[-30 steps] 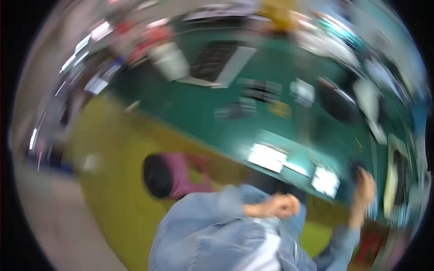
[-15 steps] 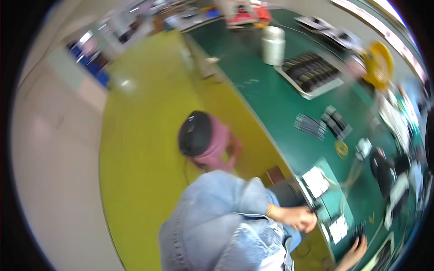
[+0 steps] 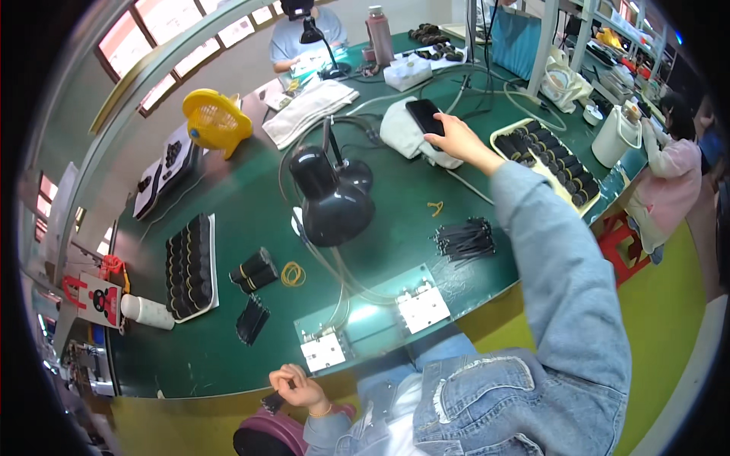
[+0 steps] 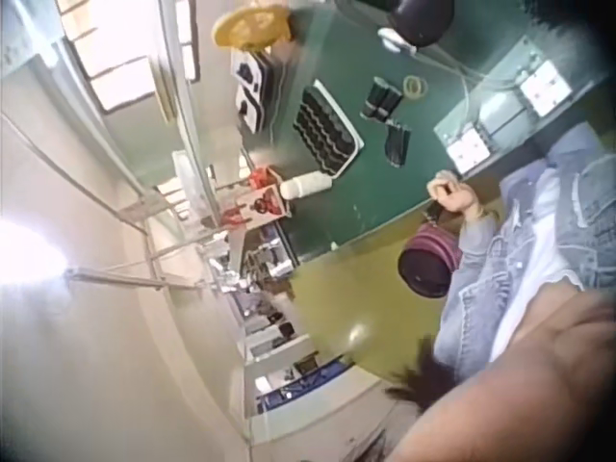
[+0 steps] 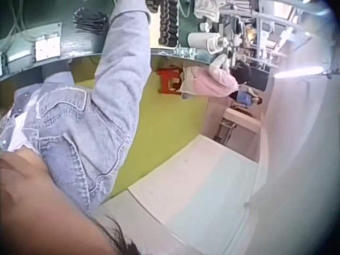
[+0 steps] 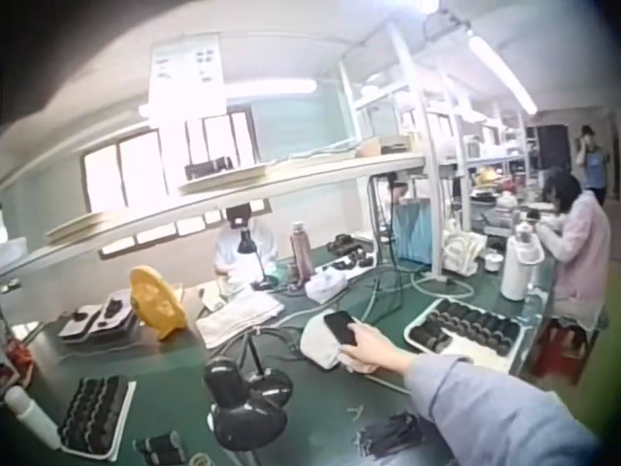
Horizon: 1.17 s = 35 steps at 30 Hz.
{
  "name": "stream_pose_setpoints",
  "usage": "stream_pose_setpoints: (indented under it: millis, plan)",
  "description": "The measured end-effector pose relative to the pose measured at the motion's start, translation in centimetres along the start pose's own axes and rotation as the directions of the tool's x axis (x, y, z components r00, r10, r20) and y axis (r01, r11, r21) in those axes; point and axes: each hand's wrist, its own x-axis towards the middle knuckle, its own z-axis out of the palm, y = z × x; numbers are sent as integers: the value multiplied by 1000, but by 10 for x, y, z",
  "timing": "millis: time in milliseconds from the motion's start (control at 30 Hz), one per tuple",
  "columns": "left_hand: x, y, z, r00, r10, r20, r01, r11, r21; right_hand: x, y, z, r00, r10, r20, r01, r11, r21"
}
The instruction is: Assembling small electronic components by connecting wire bundles at a factory workbench.
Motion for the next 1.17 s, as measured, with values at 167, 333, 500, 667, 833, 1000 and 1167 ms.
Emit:
stream_pose_setpoints:
  millis: [167,333,500,667,833,1000,1167]
  plan:
    - [-3,-2,-4,999,41,-30,-39,998,56,27,31,50,913,405,-46,-407,912,-54]
    - [-1,-4,-12,998,57,-6,-56,992,111,24,25,48,873,475,-112,-484,872,-79]
    - [3,-2,-11,999,41,35,-45,991,127,-1,12,4,935,344,-89,-352,931,-98]
    - [1,1,-6,999,-5,49,2,997,74,-78,19,-37,956,284,-76,-270,951,153]
    - [0,-1,-6,996,-66,57,59,993,106,-176,-31,-84,923,383,-25,-380,921,91]
    - [-1,2,-5,995,-89,42,80,983,168,-230,-46,-84,852,523,4,-510,833,-215]
    - [2,1,-4,992,-95,83,73,971,229,-254,-32,-64,906,374,-196,-407,897,-171]
